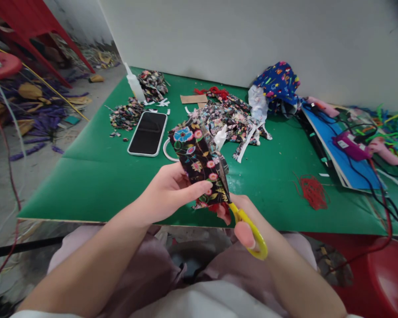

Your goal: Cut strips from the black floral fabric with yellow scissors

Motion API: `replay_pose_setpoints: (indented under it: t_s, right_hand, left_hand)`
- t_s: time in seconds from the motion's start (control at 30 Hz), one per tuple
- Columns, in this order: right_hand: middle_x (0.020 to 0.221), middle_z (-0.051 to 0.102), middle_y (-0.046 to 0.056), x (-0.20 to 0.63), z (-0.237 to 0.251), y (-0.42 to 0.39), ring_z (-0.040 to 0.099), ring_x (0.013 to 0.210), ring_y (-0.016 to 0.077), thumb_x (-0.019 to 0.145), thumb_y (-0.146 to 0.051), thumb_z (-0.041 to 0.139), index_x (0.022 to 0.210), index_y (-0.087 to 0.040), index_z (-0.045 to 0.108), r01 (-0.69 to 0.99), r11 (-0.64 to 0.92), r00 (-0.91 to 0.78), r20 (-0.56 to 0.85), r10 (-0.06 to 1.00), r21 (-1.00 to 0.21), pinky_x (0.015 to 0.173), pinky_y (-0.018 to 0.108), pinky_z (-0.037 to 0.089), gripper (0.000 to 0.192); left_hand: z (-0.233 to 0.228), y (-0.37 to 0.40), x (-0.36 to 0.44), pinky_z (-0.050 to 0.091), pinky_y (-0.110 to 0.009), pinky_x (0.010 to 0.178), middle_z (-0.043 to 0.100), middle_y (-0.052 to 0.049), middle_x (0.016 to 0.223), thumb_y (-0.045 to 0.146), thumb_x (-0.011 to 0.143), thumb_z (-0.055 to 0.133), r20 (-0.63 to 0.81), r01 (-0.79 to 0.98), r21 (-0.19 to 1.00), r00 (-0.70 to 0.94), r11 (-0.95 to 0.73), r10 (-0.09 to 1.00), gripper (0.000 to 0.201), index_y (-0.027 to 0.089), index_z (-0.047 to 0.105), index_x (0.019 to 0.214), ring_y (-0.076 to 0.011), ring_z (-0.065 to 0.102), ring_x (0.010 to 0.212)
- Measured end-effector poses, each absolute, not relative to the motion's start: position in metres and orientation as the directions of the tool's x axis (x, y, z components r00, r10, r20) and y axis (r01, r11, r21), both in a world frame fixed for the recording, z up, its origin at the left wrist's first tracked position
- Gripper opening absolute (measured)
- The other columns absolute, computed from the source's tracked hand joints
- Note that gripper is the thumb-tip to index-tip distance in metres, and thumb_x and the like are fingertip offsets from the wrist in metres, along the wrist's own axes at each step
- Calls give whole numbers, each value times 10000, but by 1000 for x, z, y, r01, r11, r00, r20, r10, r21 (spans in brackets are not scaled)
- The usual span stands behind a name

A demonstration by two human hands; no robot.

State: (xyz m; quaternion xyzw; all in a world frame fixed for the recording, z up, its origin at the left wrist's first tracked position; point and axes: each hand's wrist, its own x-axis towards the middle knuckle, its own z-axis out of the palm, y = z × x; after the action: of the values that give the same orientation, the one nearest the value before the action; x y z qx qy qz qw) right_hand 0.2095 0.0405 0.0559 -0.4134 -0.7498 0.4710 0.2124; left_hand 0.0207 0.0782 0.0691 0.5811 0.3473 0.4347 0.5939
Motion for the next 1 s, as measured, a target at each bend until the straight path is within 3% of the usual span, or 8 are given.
replay_pose_setpoints:
  t_s: [0.17,0.4,0.77,0.87,1.0]
  right_hand:
    - [555,352,-45,208,60,37,272,511,85,504,-919,289,644,-195,396,277,22,-487,-120,865,-961,441,230,222,746]
    - [552,300,-49,208,52,36,259,516,82,556,-886,307,607,-198,338,313,-44,-437,-185,880,-949,444,231,191,690]
    - [506,296,-52,204,54,36,252,494,77,522,-897,313,556,-193,338,383,-34,-346,-178,921,-923,434,231,186,705]
    - [519,355,-43,206,56,37,308,493,86,531,-894,314,579,-193,376,401,-2,-383,-169,908,-916,440,231,236,705]
    - [594,467,-16,210,58,40,444,549,137,541,-889,297,763,-199,510,407,99,-499,-130,857,-908,504,253,357,756]
  left_hand:
    - [67,78,20,512,-173,546,712,1,760,234,742,674,111,-130,989,374,-66,921,102,158,668,809,-116,643,634]
    - [65,78,19,513,-170,545,708,9,753,236,729,694,98,-185,982,340,-36,935,108,164,663,804,-105,637,616]
    - [64,81,21,514,-195,531,708,-16,828,330,717,702,-17,-289,952,269,98,963,214,169,664,854,-118,627,622]
    - [66,81,22,530,-219,563,692,5,742,289,706,714,-49,-302,945,240,122,970,164,164,660,797,-111,614,585]
    - [68,80,22,542,-224,598,699,17,743,259,717,708,-33,-339,932,269,127,963,109,182,672,785,-102,617,590]
